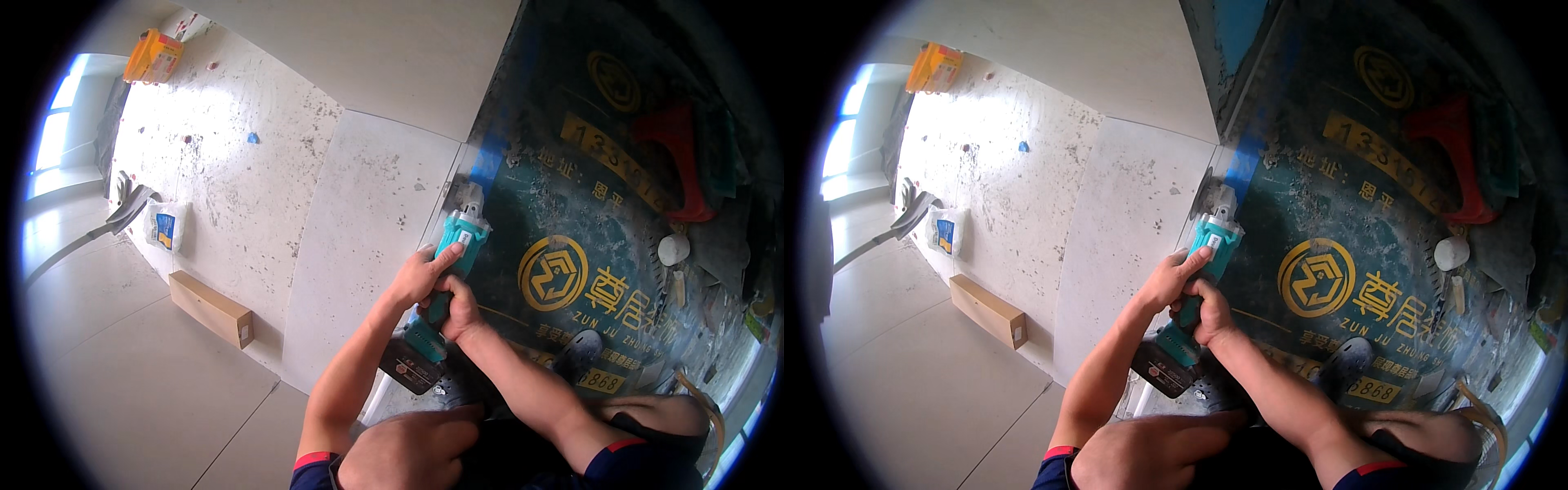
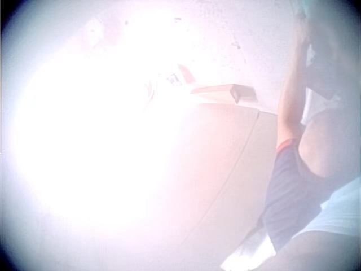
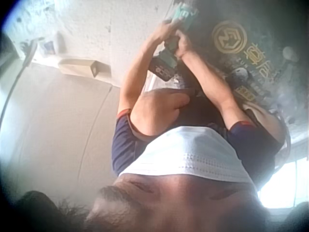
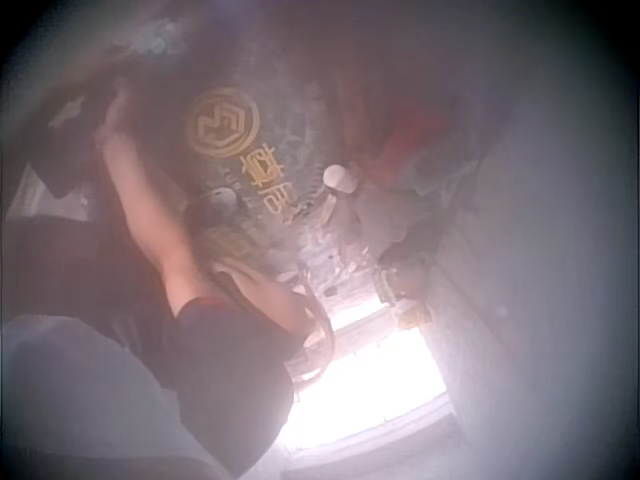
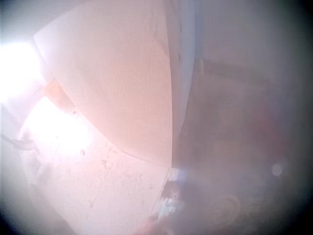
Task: The person uses an angle grinder to cut and smooth the edges of a wall tile. They then apply mortar to the wall using a trowel and place a large tile into the prepared space, pressing it into position.
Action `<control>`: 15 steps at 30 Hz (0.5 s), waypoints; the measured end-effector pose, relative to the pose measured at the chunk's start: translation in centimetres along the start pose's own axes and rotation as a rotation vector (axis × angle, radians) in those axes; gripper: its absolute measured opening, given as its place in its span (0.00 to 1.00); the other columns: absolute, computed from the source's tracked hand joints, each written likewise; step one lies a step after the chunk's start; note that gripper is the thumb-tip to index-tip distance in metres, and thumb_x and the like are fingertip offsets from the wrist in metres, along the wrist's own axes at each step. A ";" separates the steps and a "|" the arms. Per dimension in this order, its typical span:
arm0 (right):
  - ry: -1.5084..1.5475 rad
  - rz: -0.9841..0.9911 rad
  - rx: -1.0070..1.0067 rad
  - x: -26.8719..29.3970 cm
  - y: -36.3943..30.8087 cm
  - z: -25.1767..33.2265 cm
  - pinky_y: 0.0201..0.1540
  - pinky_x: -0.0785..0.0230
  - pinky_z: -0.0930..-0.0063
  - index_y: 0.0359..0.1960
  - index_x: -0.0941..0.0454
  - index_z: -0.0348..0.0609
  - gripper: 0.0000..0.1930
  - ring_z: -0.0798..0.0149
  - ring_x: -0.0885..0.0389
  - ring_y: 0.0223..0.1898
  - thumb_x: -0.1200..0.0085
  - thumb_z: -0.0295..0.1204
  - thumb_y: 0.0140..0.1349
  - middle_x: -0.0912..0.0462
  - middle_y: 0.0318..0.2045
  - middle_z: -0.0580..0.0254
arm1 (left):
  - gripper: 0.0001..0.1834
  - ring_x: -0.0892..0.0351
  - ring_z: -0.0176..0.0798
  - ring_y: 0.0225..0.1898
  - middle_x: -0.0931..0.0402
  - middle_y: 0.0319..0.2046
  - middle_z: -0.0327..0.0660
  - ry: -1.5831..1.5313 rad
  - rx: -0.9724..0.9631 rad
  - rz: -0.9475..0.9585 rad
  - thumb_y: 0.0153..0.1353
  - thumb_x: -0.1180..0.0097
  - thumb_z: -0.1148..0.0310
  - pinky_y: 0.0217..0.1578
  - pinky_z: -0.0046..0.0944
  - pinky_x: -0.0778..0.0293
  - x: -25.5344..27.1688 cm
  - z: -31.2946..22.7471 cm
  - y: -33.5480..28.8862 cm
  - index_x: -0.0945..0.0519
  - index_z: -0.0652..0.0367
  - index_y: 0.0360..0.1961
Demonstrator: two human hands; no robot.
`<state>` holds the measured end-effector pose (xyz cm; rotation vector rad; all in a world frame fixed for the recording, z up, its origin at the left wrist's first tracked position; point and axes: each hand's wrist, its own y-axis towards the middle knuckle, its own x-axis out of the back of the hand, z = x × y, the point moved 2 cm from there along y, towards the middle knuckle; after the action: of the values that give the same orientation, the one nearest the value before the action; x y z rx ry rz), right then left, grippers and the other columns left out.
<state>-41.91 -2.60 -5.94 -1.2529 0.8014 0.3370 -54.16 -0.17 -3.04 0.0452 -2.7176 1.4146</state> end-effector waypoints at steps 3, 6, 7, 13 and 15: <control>0.032 -0.030 0.016 -0.6 -0.1 0.2 0.33 0.27 0.67 0.32 0.23 0.45 0.09 0.62 0.23 0.26 0.48 0.37 0.59 0.22 0.24 0.60 | 0.39 0.30 0.28 0.22 0.26 0.25 0.36 0.001 0.001 -0.004 0.66 0.50 0.31 0.19 0.32 0.34 0.0 -0.2 -0.1 0.19 0.64 0.44; 0.035 -0.034 0.008 -0.9 -0.3 0.3 0.33 0.27 0.67 0.32 0.24 0.45 0.09 0.62 0.23 0.26 0.48 0.36 0.59 0.23 0.24 0.60 | 0.39 0.29 0.29 0.22 0.26 0.25 0.36 0.004 -0.013 -0.012 0.66 0.50 0.31 0.19 0.33 0.34 0.1 0.2 0.2 0.19 0.64 0.43; 0.035 -0.030 0.006 -0.9 -0.3 0.3 0.33 0.27 0.67 0.32 0.24 0.45 0.09 0.62 0.23 0.26 0.48 0.36 0.59 0.23 0.24 0.60 | 0.39 0.29 0.29 0.22 0.26 0.25 0.36 -0.001 -0.006 -0.010 0.66 0.50 0.31 0.19 0.33 0.34 0.1 0.2 0.2 0.19 0.64 0.43; 0.033 -0.022 0.009 -0.5 -0.1 0.3 0.33 0.28 0.67 0.33 0.24 0.45 0.08 0.62 0.23 0.26 0.48 0.36 0.60 0.23 0.25 0.61 | 0.39 0.29 0.28 0.22 0.26 0.24 0.35 -0.008 0.050 0.009 0.65 0.49 0.30 0.19 0.32 0.34 0.1 -0.2 0.1 0.19 0.63 0.42; 0.038 -0.024 0.018 -0.5 0.0 0.3 0.33 0.27 0.67 0.33 0.24 0.44 0.09 0.63 0.23 0.26 0.48 0.36 0.60 0.22 0.25 0.61 | 0.39 0.30 0.28 0.22 0.26 0.25 0.35 -0.007 0.059 0.006 0.65 0.49 0.30 0.20 0.32 0.34 0.1 -0.3 0.1 0.19 0.63 0.42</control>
<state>-42.14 -2.23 -5.54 -1.2543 0.8198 0.2862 -54.24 0.11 -2.93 0.0455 -2.6840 1.4984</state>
